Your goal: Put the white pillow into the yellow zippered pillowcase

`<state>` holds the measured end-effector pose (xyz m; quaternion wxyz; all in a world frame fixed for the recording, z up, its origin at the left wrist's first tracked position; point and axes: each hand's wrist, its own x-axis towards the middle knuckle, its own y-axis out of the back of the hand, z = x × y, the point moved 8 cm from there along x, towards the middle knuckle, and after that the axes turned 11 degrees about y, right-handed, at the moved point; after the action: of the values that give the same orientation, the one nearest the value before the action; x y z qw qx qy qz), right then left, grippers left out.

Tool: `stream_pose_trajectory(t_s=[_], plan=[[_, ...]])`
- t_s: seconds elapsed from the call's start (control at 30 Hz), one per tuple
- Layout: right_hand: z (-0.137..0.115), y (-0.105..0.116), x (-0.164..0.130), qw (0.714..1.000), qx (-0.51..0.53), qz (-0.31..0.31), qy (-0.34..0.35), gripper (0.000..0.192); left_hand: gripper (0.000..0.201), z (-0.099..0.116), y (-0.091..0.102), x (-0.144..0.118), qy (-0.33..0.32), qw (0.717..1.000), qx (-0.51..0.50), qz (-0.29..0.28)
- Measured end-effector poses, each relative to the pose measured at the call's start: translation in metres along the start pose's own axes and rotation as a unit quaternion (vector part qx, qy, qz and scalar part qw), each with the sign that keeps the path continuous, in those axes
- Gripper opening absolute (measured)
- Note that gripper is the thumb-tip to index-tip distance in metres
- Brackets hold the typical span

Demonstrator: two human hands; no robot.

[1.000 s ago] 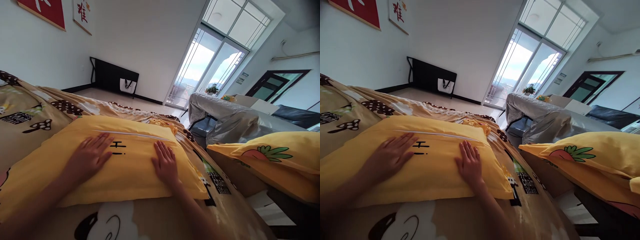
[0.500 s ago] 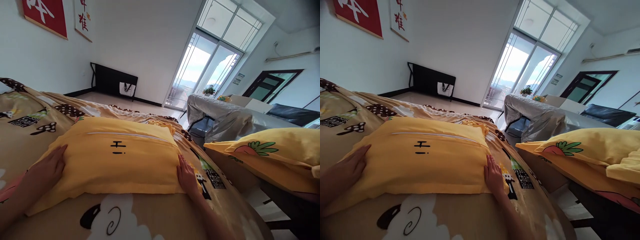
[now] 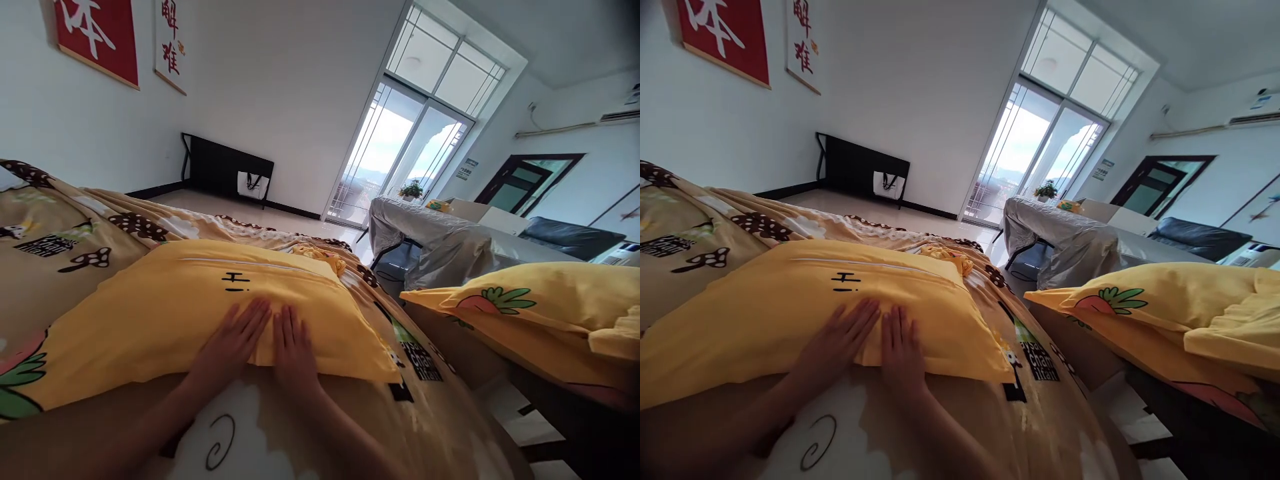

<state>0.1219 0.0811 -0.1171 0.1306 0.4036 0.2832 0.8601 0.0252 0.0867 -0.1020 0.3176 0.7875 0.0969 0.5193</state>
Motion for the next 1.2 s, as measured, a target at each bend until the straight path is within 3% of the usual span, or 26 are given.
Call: stream_pose_trajectory(t_s=[0.2,0.43,0.6,0.8,0.9,1.03,1.13,1.2], plan=[[0.007,-0.016,0.007,0.998,0.018,0.051,0.041,0.043,0.046,-0.007,-0.004,0.004,-0.05,0.998,-0.049,0.001],[0.002,0.0,-0.015,0.99,0.032,0.096,0.1,0.036,0.031,0.0,0.005,-0.01,-0.094,0.985,-0.136,0.056],[-0.002,0.011,-0.023,0.984,0.068,0.113,0.123,0.033,0.027,0.002,0.009,-0.022,-0.102,0.979,-0.168,0.056],[-0.002,0.024,-0.03,0.979,0.108,0.086,0.149,0.033,0.027,0.004,0.013,-0.033,-0.098,0.977,-0.187,0.03],[0.014,0.026,-0.045,0.986,0.083,0.067,0.129,0.033,0.029,0.005,0.012,-0.035,-0.105,0.972,-0.208,0.027],[0.039,0.031,-0.067,0.989,0.062,0.088,0.103,0.033,0.027,0.003,0.008,-0.037,-0.109,0.967,-0.229,0.035],[0.047,0.043,-0.062,0.983,0.143,0.056,0.104,0.03,0.025,0.001,0.01,-0.037,-0.11,0.967,-0.226,0.034],[0.048,0.067,-0.052,0.969,0.225,0.029,0.093,0.023,0.025,-0.001,0.015,-0.036,-0.111,0.969,-0.219,0.036]])
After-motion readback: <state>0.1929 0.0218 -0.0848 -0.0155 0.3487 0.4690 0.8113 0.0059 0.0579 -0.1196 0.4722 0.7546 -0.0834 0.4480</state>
